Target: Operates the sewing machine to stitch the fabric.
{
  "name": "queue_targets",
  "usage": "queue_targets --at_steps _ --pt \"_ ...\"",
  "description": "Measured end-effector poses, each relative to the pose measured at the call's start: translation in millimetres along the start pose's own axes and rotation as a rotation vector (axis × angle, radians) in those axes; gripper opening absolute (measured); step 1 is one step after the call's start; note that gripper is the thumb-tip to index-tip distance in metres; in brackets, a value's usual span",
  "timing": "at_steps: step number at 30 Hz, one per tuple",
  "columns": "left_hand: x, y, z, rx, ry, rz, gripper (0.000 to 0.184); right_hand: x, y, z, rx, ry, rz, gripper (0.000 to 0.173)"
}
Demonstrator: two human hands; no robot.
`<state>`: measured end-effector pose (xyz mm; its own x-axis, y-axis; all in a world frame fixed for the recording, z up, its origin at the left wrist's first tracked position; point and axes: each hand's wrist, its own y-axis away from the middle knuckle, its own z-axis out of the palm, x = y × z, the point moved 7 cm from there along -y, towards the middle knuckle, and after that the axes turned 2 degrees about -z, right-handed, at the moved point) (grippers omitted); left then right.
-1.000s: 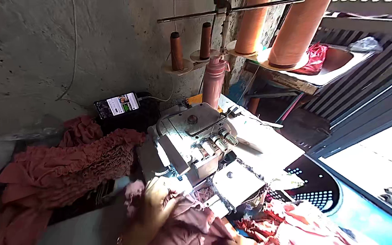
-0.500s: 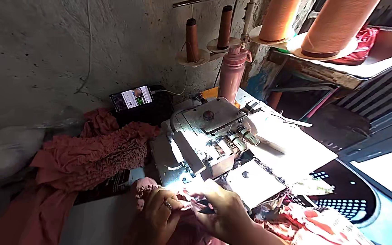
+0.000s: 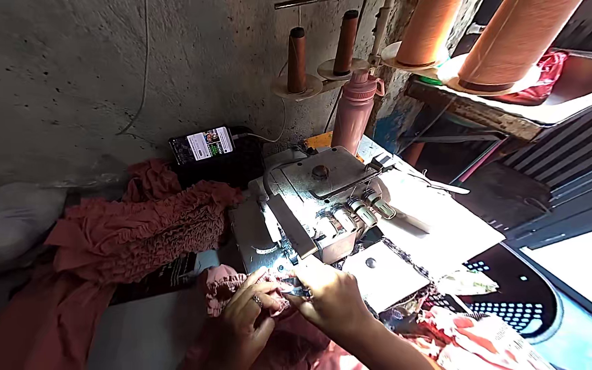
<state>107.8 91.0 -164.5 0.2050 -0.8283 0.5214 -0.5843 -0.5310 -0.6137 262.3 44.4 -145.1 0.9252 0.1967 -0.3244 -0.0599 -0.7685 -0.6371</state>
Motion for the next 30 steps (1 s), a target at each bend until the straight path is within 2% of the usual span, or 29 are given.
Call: queue_targets --at_steps 3,7,10,16,23,25,26,28,30 --pt "4 -3 -3 -0.023 -0.036 -0.018 0.004 24 -1 0 -0.045 -0.275 0.183 0.020" --pt "29 -21 -8 -0.056 -0.149 -0.004 0.023 53 9 16 -0.234 -1.145 0.653 0.006" --pt "37 -38 4 -0.124 -0.138 -0.015 0.028 50 18 20 -0.307 -1.401 0.755 0.009" --pt "7 -42 26 -0.129 0.081 -0.211 0.017 57 25 20 -0.295 -1.466 0.808 0.010" --pt "2 -42 26 -0.103 0.055 -0.316 0.013 56 27 26 -0.282 -1.551 0.754 0.009" --pt "3 -44 28 -0.109 0.039 -0.317 0.012 57 25 23 -0.232 -1.462 0.649 0.004" --pt "4 -44 28 -0.113 0.020 -0.315 0.013 57 24 19 -0.186 -1.361 0.583 0.006" --pt "5 -44 28 -0.099 -0.011 -0.313 0.019 59 20 9 -0.039 -1.128 0.493 0.008" --pt "4 -42 25 -0.109 -0.040 -0.326 0.031 62 19 2 0.068 -1.058 0.488 0.009"
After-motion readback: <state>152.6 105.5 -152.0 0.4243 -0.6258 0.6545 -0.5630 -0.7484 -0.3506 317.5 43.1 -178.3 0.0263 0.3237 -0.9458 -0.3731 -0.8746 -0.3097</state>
